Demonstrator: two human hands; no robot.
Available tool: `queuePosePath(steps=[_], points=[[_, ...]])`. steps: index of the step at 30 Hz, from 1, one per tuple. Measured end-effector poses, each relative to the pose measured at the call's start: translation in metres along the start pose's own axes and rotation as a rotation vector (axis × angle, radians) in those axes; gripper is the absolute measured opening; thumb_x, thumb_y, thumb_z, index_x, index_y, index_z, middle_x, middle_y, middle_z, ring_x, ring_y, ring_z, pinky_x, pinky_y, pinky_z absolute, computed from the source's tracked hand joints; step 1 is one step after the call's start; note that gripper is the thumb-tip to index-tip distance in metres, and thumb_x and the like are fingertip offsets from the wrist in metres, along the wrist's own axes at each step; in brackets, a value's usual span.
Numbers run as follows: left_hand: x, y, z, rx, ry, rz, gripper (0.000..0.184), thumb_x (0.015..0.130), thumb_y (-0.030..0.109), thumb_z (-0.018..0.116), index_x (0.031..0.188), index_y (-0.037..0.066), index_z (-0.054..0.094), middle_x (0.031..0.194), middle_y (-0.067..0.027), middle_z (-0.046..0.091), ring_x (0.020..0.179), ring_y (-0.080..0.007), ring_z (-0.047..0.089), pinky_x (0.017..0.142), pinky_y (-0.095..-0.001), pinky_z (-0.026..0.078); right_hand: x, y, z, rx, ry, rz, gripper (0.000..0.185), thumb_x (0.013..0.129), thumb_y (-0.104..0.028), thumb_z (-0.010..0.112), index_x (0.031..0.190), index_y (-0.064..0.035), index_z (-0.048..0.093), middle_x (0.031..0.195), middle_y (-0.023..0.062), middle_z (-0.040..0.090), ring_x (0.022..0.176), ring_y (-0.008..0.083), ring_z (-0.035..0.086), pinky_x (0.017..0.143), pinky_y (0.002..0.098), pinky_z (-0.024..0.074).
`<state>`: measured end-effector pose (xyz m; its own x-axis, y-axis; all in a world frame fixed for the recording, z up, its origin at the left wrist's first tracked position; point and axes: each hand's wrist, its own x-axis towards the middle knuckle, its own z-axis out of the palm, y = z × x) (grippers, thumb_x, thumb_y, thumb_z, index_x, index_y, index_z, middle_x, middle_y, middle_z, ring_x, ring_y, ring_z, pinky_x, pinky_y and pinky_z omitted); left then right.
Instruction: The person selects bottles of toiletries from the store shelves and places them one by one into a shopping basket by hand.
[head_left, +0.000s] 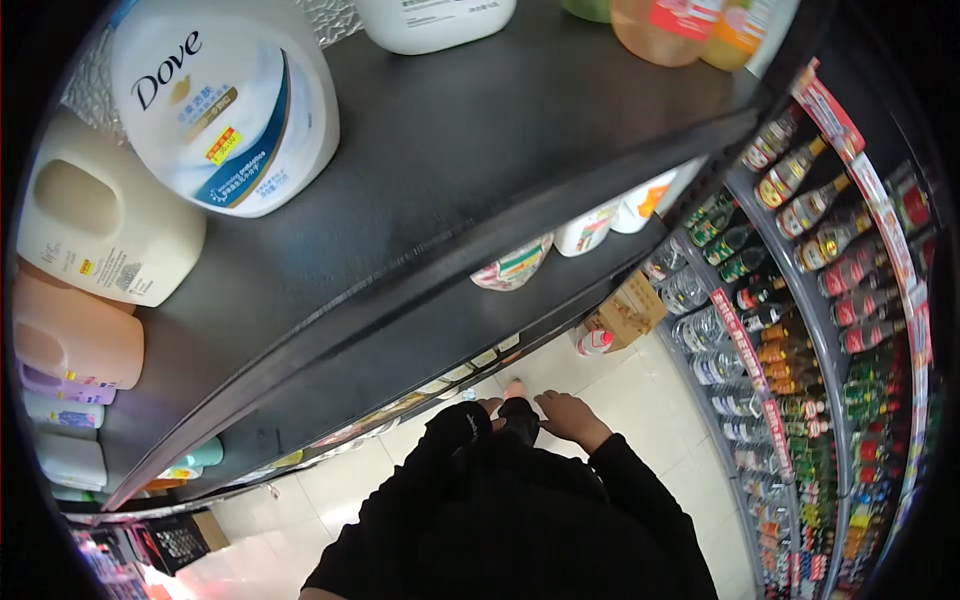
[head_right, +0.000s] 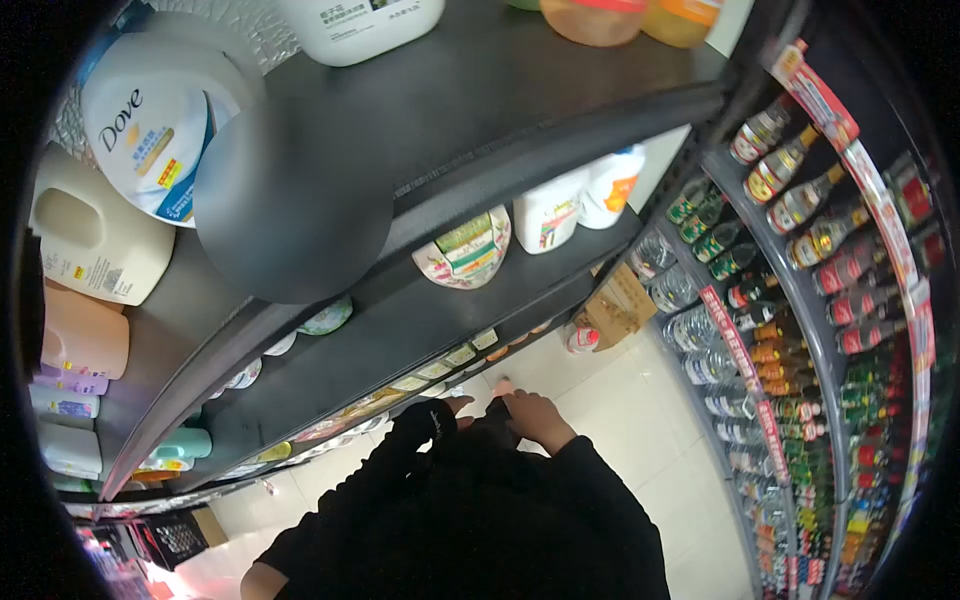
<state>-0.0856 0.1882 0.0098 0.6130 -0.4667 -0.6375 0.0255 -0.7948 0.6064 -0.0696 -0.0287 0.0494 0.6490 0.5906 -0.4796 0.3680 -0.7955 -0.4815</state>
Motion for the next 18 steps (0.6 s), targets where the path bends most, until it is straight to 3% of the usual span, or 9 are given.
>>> queuePosePath(steps=[4, 7, 8, 10, 13, 16, 18], points=[[0.027, -0.01, -0.006, -0.027, 0.082, -0.07, 0.063, 0.074, 0.037, 0.055, 0.125, 0.008, 0.032, 0.115, -0.0219, 0.045, 0.107, -0.0332, 0.044, 0.09, -0.0401, 0.035, 0.041, 0.013, -0.014, 0.037, 0.16, -0.081, 0.057, 0.068, -0.018, 0.061, 0.117, -0.0007, 0.037, 0.117, 0.0197, 0.042, 0.101, 0.0339, 0.047, 0.082, 0.0382, 0.0417], [0.033, -0.014, -0.018, -0.061, 0.155, -0.116, 0.061, 0.074, 0.037, 0.055, 0.123, 0.008, 0.033, 0.115, -0.0217, 0.045, 0.106, -0.0328, 0.044, 0.09, -0.0397, 0.035, 0.073, 0.021, -0.015, 0.091, 0.238, -0.087, 0.063, 0.066, -0.019, 0.064, 0.118, 0.0008, 0.034, 0.117, 0.0217, 0.041, 0.104, 0.0347, 0.045, 0.086, 0.0389, 0.039], [0.033, -0.017, -0.022, -0.072, 0.178, -0.135, 0.061, 0.074, 0.037, 0.055, 0.123, 0.008, 0.034, 0.114, -0.0216, 0.045, 0.106, -0.0327, 0.044, 0.089, -0.0396, 0.035, 0.089, 0.032, -0.003, 0.057, 0.362, -0.171, 0.057, 0.067, -0.019, 0.061, 0.115, 0.0008, 0.037, 0.113, 0.0217, 0.044, 0.103, 0.0343, 0.045, 0.085, 0.0395, 0.0387], [0.032, -0.021, -0.024, -0.102, 0.225, -0.175, 0.06, 0.074, 0.036, 0.054, 0.122, 0.007, 0.035, 0.114, -0.0215, 0.046, 0.106, -0.0325, 0.045, 0.089, -0.0394, 0.036, 0.107, 0.041, -0.006, 0.087, 0.339, -0.214, 0.057, 0.066, -0.019, 0.062, 0.114, 0.0013, 0.038, 0.112, 0.0221, 0.044, 0.102, 0.035, 0.045, 0.086, 0.0395, 0.0376], [-0.025, -0.063, 0.026, -0.175, 0.285, -0.242, 0.058, 0.074, 0.036, 0.054, 0.12, 0.007, 0.036, 0.113, -0.0214, 0.046, 0.105, -0.0322, 0.045, 0.089, -0.039, 0.036, 0.129, 0.048, -0.006, 0.109, 0.214, -0.188, 0.054, 0.065, -0.019, 0.063, 0.109, 0.0023, 0.042, 0.107, 0.0228, 0.046, 0.101, 0.0366, 0.043, 0.086, 0.0398, 0.0359], [-0.06, -0.07, 0.077, -0.27, 0.351, -0.321, 0.056, 0.074, 0.035, 0.054, 0.119, 0.007, 0.038, 0.112, -0.0212, 0.047, 0.104, -0.0319, 0.046, 0.088, -0.0386, 0.036, 0.141, 0.061, 0.002, 0.133, 0.372, -0.328, 0.047, 0.065, -0.018, 0.062, 0.105, 0.0012, 0.048, 0.103, 0.0221, 0.05, 0.099, 0.0369, 0.045, 0.086, 0.0406, 0.0358], [-0.054, -0.06, 0.091, -0.34, 0.413, -0.379, 0.055, 0.074, 0.035, 0.053, 0.118, 0.007, 0.039, 0.112, -0.0211, 0.047, 0.104, -0.0316, 0.046, 0.088, -0.0384, 0.036, 0.147, 0.066, -0.001, 0.105, 0.307, -0.339, 0.046, 0.065, -0.019, 0.062, 0.104, 0.0019, 0.048, 0.103, 0.0229, 0.05, 0.097, 0.0379, 0.046, 0.084, 0.0413, 0.0367]])
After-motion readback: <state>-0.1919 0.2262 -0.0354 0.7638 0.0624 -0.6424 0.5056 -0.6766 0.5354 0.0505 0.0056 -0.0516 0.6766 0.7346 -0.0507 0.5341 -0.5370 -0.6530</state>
